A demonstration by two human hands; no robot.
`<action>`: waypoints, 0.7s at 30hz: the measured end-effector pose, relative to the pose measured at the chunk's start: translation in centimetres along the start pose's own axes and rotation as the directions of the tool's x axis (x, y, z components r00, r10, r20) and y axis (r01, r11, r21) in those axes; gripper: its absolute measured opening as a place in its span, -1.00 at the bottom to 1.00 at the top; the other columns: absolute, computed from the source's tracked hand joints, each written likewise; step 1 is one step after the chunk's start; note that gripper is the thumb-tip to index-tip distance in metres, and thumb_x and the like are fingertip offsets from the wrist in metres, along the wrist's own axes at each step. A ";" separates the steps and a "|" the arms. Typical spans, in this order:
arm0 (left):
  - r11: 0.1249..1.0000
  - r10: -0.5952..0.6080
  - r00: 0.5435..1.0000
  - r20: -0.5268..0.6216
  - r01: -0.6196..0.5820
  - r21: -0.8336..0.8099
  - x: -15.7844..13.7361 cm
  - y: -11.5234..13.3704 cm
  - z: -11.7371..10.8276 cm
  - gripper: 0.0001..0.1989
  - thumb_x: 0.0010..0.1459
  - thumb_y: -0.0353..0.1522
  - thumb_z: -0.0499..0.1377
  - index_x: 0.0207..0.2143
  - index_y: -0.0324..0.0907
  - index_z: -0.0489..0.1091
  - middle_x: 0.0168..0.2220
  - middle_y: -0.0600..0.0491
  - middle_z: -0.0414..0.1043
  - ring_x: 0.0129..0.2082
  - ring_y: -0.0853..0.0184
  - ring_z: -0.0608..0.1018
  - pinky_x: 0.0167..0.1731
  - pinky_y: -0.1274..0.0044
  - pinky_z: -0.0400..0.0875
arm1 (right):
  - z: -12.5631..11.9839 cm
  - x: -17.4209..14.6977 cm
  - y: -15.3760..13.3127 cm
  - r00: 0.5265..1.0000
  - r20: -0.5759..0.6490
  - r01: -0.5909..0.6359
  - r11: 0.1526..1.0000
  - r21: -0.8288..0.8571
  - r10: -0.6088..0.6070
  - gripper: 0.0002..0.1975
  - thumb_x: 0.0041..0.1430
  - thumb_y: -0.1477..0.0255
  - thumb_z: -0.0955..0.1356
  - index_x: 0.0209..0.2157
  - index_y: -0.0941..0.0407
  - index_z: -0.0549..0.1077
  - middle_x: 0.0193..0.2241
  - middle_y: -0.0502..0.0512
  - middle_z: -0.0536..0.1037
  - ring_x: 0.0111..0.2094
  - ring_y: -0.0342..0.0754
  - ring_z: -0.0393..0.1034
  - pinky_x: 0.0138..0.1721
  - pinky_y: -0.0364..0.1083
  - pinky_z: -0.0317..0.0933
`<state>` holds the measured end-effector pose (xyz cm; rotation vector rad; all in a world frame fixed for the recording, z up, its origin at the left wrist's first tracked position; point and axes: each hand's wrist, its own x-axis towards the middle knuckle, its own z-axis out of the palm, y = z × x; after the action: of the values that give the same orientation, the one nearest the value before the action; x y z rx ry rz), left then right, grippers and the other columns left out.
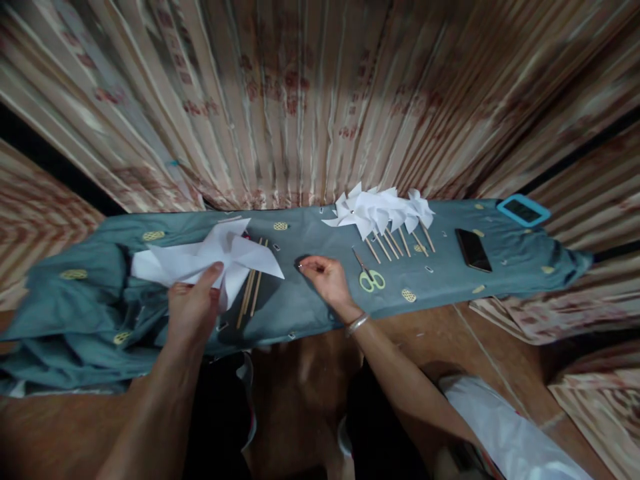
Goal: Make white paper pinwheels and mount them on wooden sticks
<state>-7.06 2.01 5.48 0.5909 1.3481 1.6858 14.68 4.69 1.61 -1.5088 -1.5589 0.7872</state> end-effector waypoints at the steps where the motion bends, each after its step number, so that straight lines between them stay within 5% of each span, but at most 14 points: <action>1: 1.000 0.031 0.999 -0.025 -0.032 -0.002 0.4 0.4 -0.5 -0.75 -0.25 -0.32 0.39 -0.46 -0.24 0.49 -0.42 0.04 0.57 -0.33 0.29 0.59 -0.24 0.50 0.48 | 0.7 1.2 -0.2 1.000 0.016 0.010 0.999 -0.048 -0.009 -0.78 0.05 0.27 0.37 -0.35 0.11 0.57 -0.38 0.07 0.65 -0.39 -0.06 0.51 -0.32 -0.11 0.34; 5: 0.998 0.058 0.996 -0.060 -0.057 0.023 1.2 1.2 -2.2 -0.74 -0.22 -0.30 0.39 -0.42 -0.20 0.51 -0.39 0.07 0.58 -0.30 0.30 0.59 -0.20 0.51 0.49 | 2.8 6.8 -1.3 0.997 0.060 0.072 0.952 -0.296 -0.057 -0.82 0.14 0.44 0.32 -0.31 0.13 0.58 -0.31 0.11 0.65 -0.30 -0.01 0.50 -0.25 -0.09 0.27; 10: 0.999 0.042 0.997 -0.057 -0.041 0.027 1.6 1.3 -3.4 -0.72 -0.19 -0.29 0.40 -0.36 -0.21 0.52 -0.29 0.03 0.60 -0.17 0.22 0.59 -0.11 0.45 0.48 | 4.6 11.3 -2.2 0.977 0.153 0.212 0.805 -0.554 -0.152 -0.74 0.21 0.58 0.23 -0.26 0.24 0.57 -0.20 0.39 0.60 -0.04 0.17 0.35 0.04 0.08 0.06; 16: 0.996 0.091 0.989 -0.116 -0.088 0.026 2.2 1.6 -4.4 -0.71 -0.16 -0.35 0.39 -0.32 -0.25 0.54 -0.24 0.00 0.60 -0.11 0.21 0.58 -0.02 0.42 0.44 | 4.9 8.3 -1.4 0.935 0.283 0.351 0.678 -0.646 -0.215 -0.66 0.30 0.54 0.16 -0.08 0.26 0.52 -0.03 0.38 0.52 0.04 0.19 0.25 0.08 0.12 0.03; 21: 0.990 0.135 0.974 -0.184 -0.127 0.054 2.4 1.7 -4.8 -0.71 -0.19 -0.37 0.38 -0.34 -0.31 0.55 -0.32 -0.04 0.61 -0.20 0.22 0.60 -0.07 0.37 0.46 | 4.1 3.8 0.7 0.933 0.230 0.360 0.682 -0.636 -0.278 -0.61 0.28 0.55 0.17 0.06 0.25 0.45 0.11 0.34 0.43 0.09 0.14 0.29 0.10 0.08 0.15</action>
<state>-12.63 1.49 5.27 0.5664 1.5094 1.8618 11.63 8.92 -0.47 -1.6054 -2.2790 0.0784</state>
